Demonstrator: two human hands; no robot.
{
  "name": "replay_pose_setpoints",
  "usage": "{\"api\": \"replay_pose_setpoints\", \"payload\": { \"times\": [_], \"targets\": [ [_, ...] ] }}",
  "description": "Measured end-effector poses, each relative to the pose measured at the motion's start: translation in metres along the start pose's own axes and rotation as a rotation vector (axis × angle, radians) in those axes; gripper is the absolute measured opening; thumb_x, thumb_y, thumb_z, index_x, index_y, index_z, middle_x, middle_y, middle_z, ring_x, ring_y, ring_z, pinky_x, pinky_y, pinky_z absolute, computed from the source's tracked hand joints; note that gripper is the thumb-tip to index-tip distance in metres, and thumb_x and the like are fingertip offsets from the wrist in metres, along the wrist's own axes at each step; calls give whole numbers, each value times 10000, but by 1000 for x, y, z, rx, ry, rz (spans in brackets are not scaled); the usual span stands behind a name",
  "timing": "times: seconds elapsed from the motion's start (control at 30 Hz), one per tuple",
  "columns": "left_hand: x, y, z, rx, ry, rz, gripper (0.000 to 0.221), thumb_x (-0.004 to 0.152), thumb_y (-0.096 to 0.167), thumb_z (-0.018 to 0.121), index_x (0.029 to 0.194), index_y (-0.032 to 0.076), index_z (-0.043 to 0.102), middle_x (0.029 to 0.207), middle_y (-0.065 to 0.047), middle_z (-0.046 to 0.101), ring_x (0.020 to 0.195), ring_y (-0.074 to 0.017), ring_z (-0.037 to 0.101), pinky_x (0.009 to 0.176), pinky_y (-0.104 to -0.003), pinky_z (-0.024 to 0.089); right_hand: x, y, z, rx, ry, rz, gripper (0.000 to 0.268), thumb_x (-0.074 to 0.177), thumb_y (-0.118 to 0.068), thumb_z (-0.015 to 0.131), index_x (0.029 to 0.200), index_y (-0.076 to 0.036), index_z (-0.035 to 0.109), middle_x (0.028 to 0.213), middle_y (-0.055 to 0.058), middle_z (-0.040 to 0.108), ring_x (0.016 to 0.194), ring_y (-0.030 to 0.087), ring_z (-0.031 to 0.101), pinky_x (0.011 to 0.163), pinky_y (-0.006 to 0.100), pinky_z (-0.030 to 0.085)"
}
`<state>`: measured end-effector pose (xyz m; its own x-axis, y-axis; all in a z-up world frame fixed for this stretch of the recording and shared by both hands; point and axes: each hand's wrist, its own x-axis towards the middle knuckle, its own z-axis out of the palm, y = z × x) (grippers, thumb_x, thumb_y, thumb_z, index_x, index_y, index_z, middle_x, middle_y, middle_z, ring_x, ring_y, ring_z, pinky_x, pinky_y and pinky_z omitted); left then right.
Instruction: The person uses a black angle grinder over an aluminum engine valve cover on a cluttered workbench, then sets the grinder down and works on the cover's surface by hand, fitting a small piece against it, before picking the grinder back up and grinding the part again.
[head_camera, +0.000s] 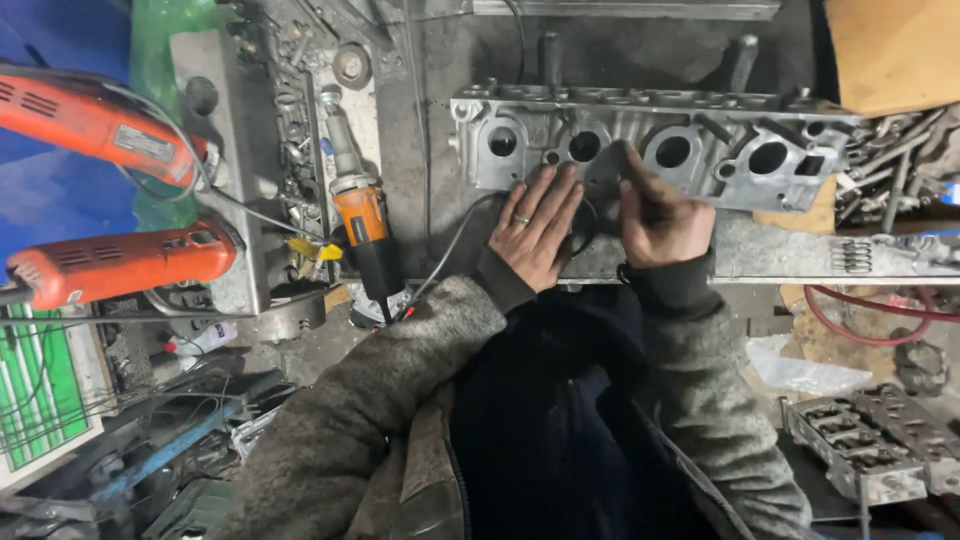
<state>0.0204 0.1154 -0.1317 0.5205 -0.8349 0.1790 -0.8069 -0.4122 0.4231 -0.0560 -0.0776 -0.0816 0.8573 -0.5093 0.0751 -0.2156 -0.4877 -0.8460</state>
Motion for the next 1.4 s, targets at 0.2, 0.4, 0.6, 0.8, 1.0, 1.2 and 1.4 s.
{"api": "replay_pose_setpoints", "payload": {
  "times": [0.2, 0.4, 0.6, 0.8, 1.0, 1.2, 1.4],
  "targets": [
    [0, -5, 6, 55, -18, 38, 876, 853, 171, 746, 1620, 37, 345, 1717, -125, 243, 1617, -293, 152, 1326, -499, 71, 5, 5, 1, 32, 0, -78, 327, 1025, -49, 677, 1350, -52, 709, 981, 187, 761, 807, 162, 742, 744, 289, 583],
    [0, 0, 7, 34, -13, 6, 873, 844, 181, 745, 1611, 41, 353, 1714, -122, 249, 1616, -293, 149, 1325, -495, 51, 4, 5, 0, 15, 5, -130, 347, 1006, -52, 676, 1352, -55, 711, 969, 187, 758, 812, 161, 752, 763, 293, 580],
    [1, 6, 9, 48, 20, -8, 779, 930, 178, 725, 1615, 43, 378, 1728, -97, 265, 1638, -266, 159, 1353, -467, 46, -2, 12, 2, 37, 20, 23, 337, 1035, -67, 676, 1371, -70, 705, 910, 189, 750, 777, 189, 725, 723, 308, 568],
    [3, 3, 8, 90, 35, 10, 740, 938, 175, 701, 1600, 36, 401, 1715, -103, 274, 1623, -276, 155, 1340, -469, 17, 1, -1, 3, 0, 15, -20, 336, 1010, -73, 679, 1345, -66, 716, 884, 199, 755, 760, 194, 753, 719, 306, 581],
    [4, 5, 2, 88, -3, 16, 734, 957, 203, 699, 1603, 20, 403, 1724, -124, 248, 1629, -289, 127, 1337, -484, 3, 0, -2, -9, -56, -18, -46, 339, 998, -70, 682, 1334, -52, 720, 915, 195, 754, 761, 195, 772, 703, 312, 601],
    [1, 1, 5, 43, -37, -27, 786, 877, 199, 732, 1578, 41, 414, 1719, -110, 231, 1617, -286, 133, 1318, -500, 55, 16, -1, -19, -90, -83, -185, 317, 1026, -68, 671, 1340, -43, 705, 1020, 196, 761, 826, 205, 769, 734, 320, 602],
    [-2, -1, 7, 21, 11, 5, 810, 881, 172, 752, 1601, 52, 401, 1732, -93, 198, 1627, -280, 115, 1333, -505, 97, 25, 3, -25, -69, -181, -127, 342, 1021, -80, 675, 1361, -58, 705, 956, 191, 760, 751, 190, 761, 674, 310, 582]
  ]
}}
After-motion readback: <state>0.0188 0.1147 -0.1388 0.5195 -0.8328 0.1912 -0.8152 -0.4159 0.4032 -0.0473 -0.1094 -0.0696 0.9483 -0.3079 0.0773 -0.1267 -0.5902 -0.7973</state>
